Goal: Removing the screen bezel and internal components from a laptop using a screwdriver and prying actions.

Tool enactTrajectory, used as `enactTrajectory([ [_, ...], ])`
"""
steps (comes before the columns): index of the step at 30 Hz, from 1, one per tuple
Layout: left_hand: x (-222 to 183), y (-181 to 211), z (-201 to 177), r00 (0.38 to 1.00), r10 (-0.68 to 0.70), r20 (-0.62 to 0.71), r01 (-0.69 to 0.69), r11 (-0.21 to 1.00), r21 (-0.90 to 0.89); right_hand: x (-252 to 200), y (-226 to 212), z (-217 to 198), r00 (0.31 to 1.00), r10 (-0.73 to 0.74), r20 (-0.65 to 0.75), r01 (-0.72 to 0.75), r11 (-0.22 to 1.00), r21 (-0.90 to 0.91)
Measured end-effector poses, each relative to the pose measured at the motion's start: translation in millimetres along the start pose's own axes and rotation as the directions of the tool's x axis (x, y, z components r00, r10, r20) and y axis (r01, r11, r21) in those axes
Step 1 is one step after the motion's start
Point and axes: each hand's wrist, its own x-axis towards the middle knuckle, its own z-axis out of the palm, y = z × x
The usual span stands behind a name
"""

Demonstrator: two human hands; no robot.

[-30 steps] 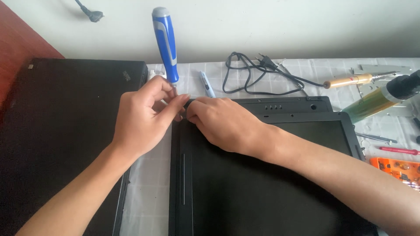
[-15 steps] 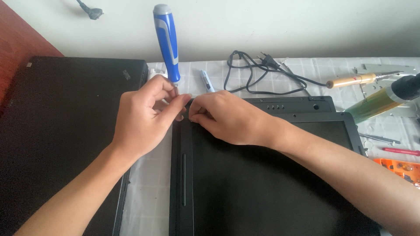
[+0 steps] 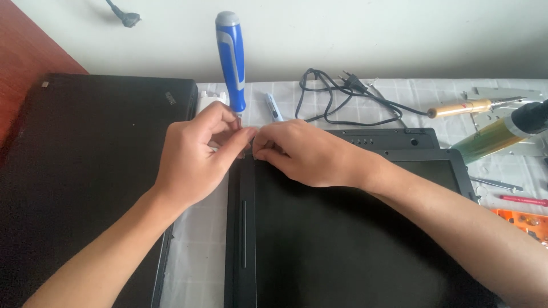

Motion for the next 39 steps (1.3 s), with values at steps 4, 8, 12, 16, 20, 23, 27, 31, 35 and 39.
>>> enactTrajectory([
  [4, 0, 3, 0, 1.0, 0.003, 0.01, -0.003, 1.0, -0.013, -3, -8, -7, 0.992, 0.111, 0.051, -0.113, 0.993, 0.028],
  [8, 0, 6, -2, 1.0, 0.02, 0.011, -0.02, 1.0, -0.018, -7, -9, -11, 0.994, 0.095, 0.051, -0.096, 0.995, 0.022],
  [12, 0, 9, -2, 0.996, 0.084, 0.007, -0.084, 0.996, -0.011, -24, -10, -18, 0.994, 0.084, 0.065, -0.086, 0.996, 0.021],
  [16, 1, 15, 0, 0.997, 0.071, 0.019, -0.07, 0.996, -0.051, -46, -15, -24, 0.98, 0.175, 0.092, -0.18, 0.982, 0.051],
  [20, -2, 16, 4, 0.998, 0.057, 0.036, -0.056, 0.998, -0.041, -62, -2, -16, 0.986, 0.159, 0.043, -0.16, 0.986, 0.039],
  [23, -5, 18, 5, 0.996, 0.077, 0.032, -0.076, 0.997, -0.029, -63, 3, 4, 0.992, -0.02, -0.125, 0.028, 0.998, 0.062],
  [27, -7, 21, 3, 0.995, 0.074, 0.063, -0.072, 0.997, -0.039, -64, 0, 27, 0.944, -0.174, -0.279, 0.139, 0.98, -0.14],
  [31, -8, 22, 3, 0.989, 0.111, 0.095, -0.105, 0.992, -0.065, -67, 0, 41, 0.894, -0.281, -0.35, 0.146, 0.919, -0.366],
  [35, -7, 22, 5, 0.972, 0.134, 0.195, -0.119, 0.989, -0.084, -89, -2, 31, 0.906, -0.291, -0.307, 0.176, 0.92, -0.351],
  [39, -8, 20, 6, 0.972, 0.086, 0.218, -0.085, 0.996, -0.015, -150, 2, 6, 0.929, -0.153, -0.337, 0.077, 0.971, -0.228],
])
